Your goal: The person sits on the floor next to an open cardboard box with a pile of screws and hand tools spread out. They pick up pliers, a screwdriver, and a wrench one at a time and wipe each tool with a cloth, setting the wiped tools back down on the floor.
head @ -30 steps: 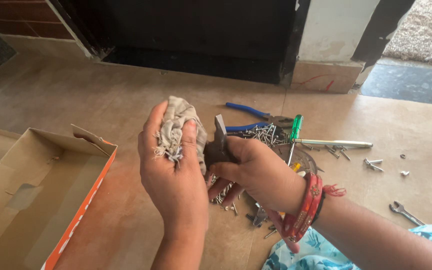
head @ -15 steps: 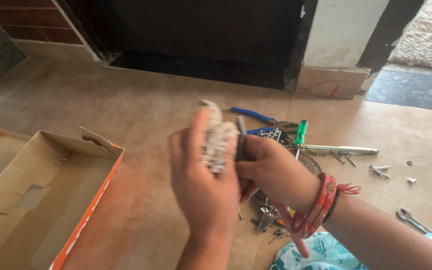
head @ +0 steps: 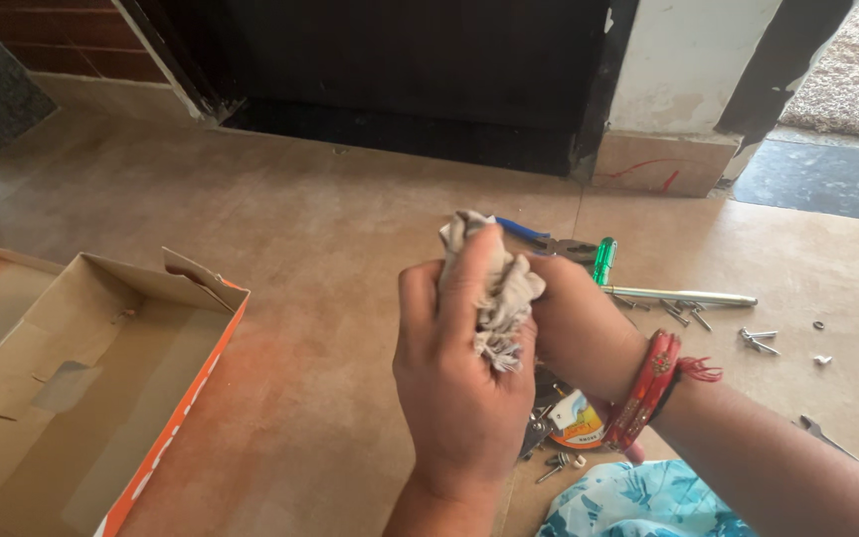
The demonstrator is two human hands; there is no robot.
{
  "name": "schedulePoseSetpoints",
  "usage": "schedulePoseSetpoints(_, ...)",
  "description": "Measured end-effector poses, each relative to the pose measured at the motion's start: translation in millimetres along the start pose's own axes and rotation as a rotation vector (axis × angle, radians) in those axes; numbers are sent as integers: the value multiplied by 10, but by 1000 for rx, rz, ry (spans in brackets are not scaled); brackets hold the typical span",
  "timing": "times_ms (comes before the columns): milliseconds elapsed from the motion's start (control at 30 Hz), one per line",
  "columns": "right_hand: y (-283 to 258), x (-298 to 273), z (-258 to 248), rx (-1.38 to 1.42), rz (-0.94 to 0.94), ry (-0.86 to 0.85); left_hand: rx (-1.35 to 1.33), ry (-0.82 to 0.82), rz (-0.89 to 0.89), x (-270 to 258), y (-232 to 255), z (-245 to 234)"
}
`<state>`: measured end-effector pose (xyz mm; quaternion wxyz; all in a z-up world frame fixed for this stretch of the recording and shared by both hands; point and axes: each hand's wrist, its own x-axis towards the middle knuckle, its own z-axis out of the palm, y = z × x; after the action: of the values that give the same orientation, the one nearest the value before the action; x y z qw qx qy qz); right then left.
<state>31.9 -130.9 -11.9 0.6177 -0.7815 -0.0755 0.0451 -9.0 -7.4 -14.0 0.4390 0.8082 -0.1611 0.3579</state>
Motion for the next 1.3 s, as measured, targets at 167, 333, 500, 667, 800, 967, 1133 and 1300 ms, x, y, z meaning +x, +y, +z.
schedulePoseSetpoints(167,-116,-88,-24,-223,268,12,331,-60,165,95,-51,-71)
schedulePoseSetpoints(333,-236,-177,-10,-775,-131,-4,621,-90,53,52,3,-101)
schedulePoseSetpoints(500,-326,-222,-70,-884,-281,-62,856,-104,-103,323,167,-326)
schedulePoseSetpoints(667,-258,-192,-191,-573,64,-176,604,66,-293,564,86,-608)
schedulePoseSetpoints(800,-198,-48,-251,-194,-340,-244,-174,123,-457,456,-183,-477)
schedulePoseSetpoints(967,-6,17,-324,224,-42,-344,-1018,-19,-902,236,-337,-160)
schedulePoseSetpoints(1133,20,9,-323,393,72,-261,-1005,-137,-910,259,-280,-109)
schedulePoseSetpoints(1300,-42,-29,-289,438,125,-387,-1175,-146,-730,269,-430,-241)
